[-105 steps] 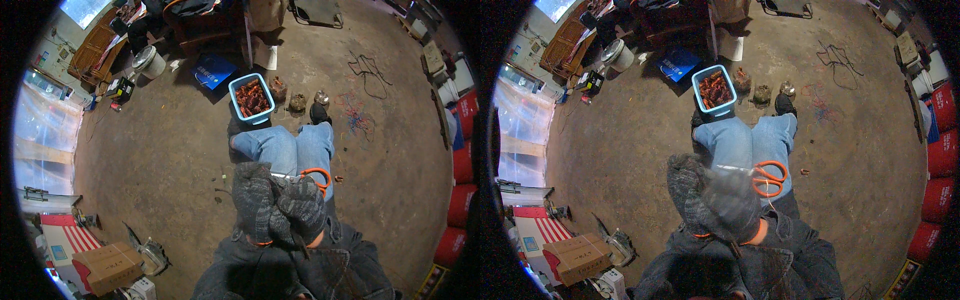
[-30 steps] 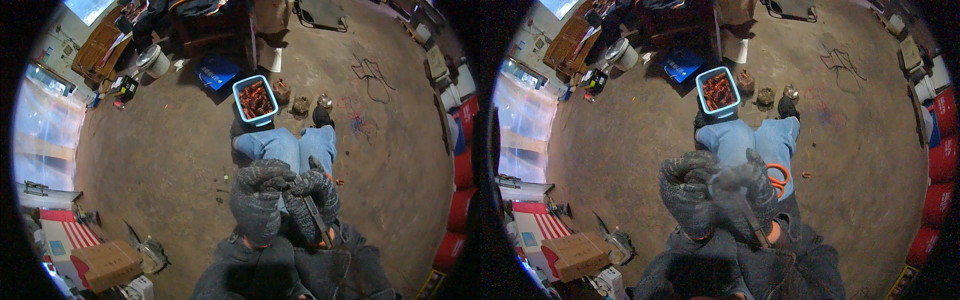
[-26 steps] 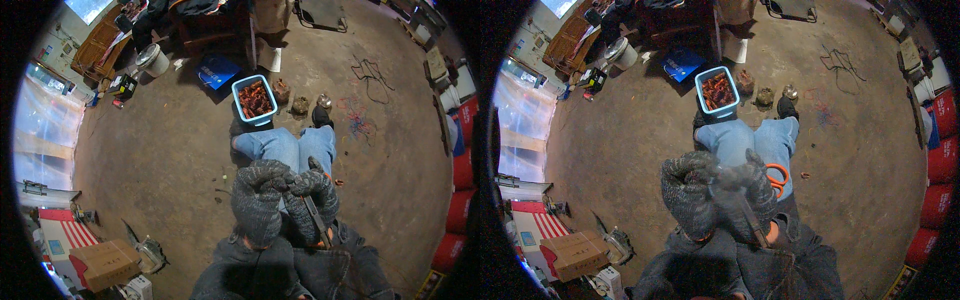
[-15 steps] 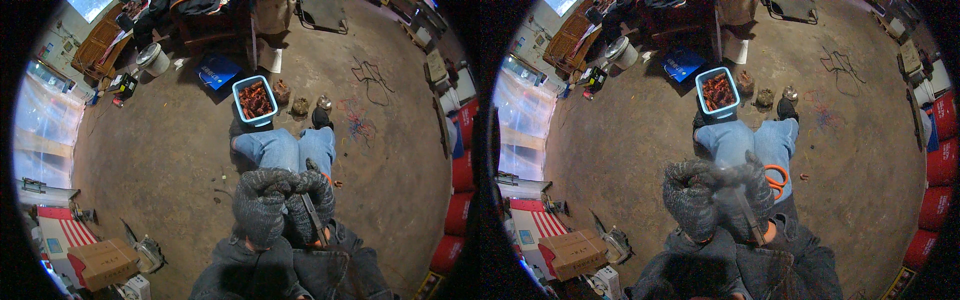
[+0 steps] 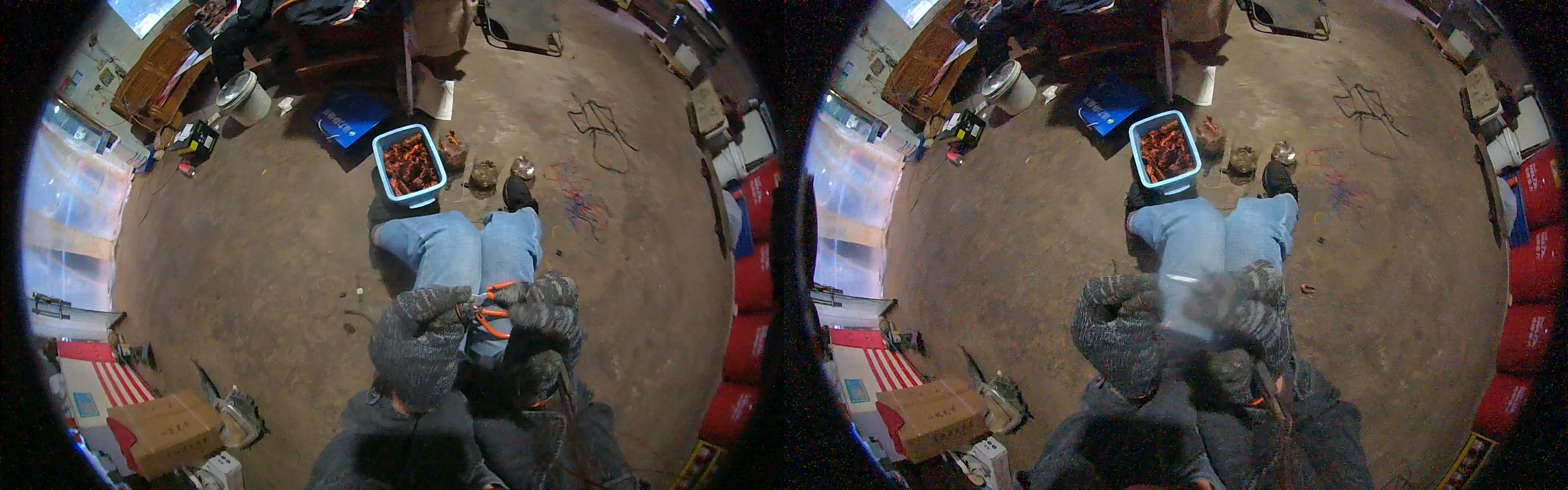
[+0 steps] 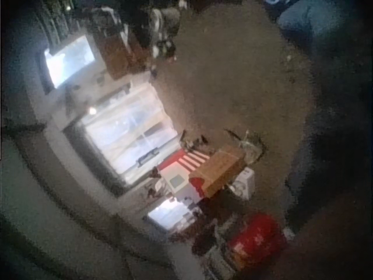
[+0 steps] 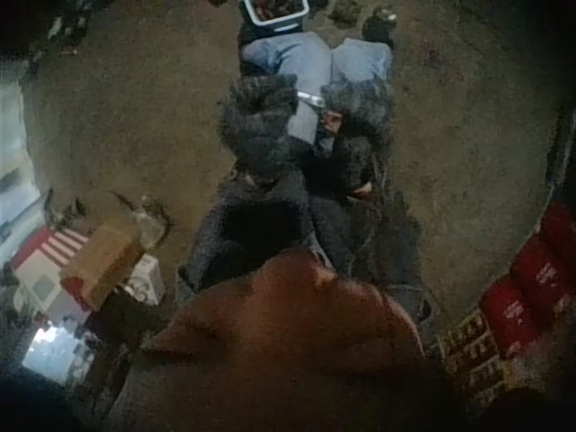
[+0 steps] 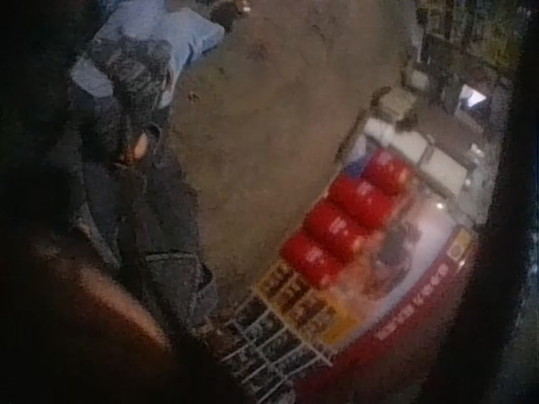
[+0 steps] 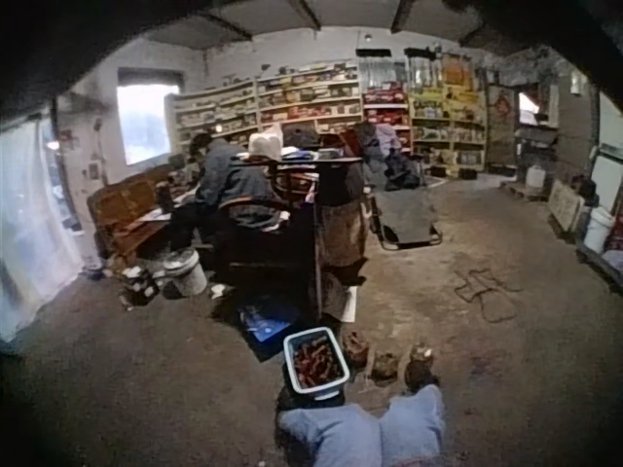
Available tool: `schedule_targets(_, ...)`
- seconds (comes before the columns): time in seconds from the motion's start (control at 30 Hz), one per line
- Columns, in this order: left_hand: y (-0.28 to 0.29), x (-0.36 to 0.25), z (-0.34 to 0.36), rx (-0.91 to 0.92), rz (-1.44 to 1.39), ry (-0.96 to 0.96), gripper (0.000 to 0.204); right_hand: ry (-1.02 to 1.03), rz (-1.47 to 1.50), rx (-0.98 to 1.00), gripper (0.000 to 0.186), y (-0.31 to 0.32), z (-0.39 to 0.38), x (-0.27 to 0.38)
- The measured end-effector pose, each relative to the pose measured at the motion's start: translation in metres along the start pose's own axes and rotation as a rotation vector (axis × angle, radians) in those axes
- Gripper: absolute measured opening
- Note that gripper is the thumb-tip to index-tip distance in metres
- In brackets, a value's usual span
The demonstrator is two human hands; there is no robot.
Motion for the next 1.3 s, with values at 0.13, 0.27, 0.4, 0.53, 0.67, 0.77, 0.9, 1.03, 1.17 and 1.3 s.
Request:
schedule_targets(0.13, -0.004, -0.013, -0.002, 0.092, 0.173, -0.176, 0.018, 0.037, 0.053, 0.089, 0.034, -0.003, 0.002, -0.003)
schedule_targets(0.27, -0.001, -0.016, -0.003, 0.085, 0.213, -0.253, 0.021, 0.061, 0.087, 0.154, 0.034, -0.006, 0.001, -0.003)
schedule_targets(0.4, -0.003, -0.015, -0.005, 0.133, 0.276, -0.258, 0.021, 0.075, 0.106, 0.193, 0.033, -0.007, 0.001, -0.004)
schedule_targets(0.53, -0.005, -0.014, -0.004, 0.163, 0.258, -0.214, 0.021, 0.088, 0.121, 0.220, 0.033, -0.008, 0.003, -0.005)
schedule_targets(0.67, -0.007, -0.020, -0.003, 0.190, 0.305, -0.289, 0.020, 0.093, 0.141, 0.246, 0.033, -0.010, 0.005, -0.004)
schedule_targets(0.77, -0.007, -0.021, -0.003, 0.188, 0.340, -0.264, 0.020, 0.096, 0.151, 0.267, 0.033, -0.011, 0.006, -0.003)
schedule_targets(0.9, -0.008, -0.015, -0.005, 0.243, 0.257, -0.169, 0.021, 0.095, 0.159, 0.300, 0.032, -0.012, 0.005, -0.002)
schedule_targets(1.03, -0.005, -0.015, -0.007, 0.262, 0.225, -0.257, 0.022, 0.104, 0.178, 0.348, 0.032, -0.014, 0.001, -0.005)
schedule_targets(1.17, 0.000, -0.003, -0.010, 0.169, 0.176, -0.238, 0.020, 0.101, 0.200, 0.451, 0.032, -0.021, -0.001, -0.007)
schedule_targets(1.3, 0.006, 0.014, -0.012, 0.055, 0.141, -0.056, 0.018, 0.016, 0.294, 0.522, 0.032, -0.024, -0.001, -0.003)
Point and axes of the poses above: each hand's wrist, its own z-axis towards the middle knuckle, its own y-axis out of the back of the hand, x = y × z, the point moved 7 cm from there along z, towards the middle knuckle, and after that the axes turned 10 degrees about -z, right-handed, at the moved point
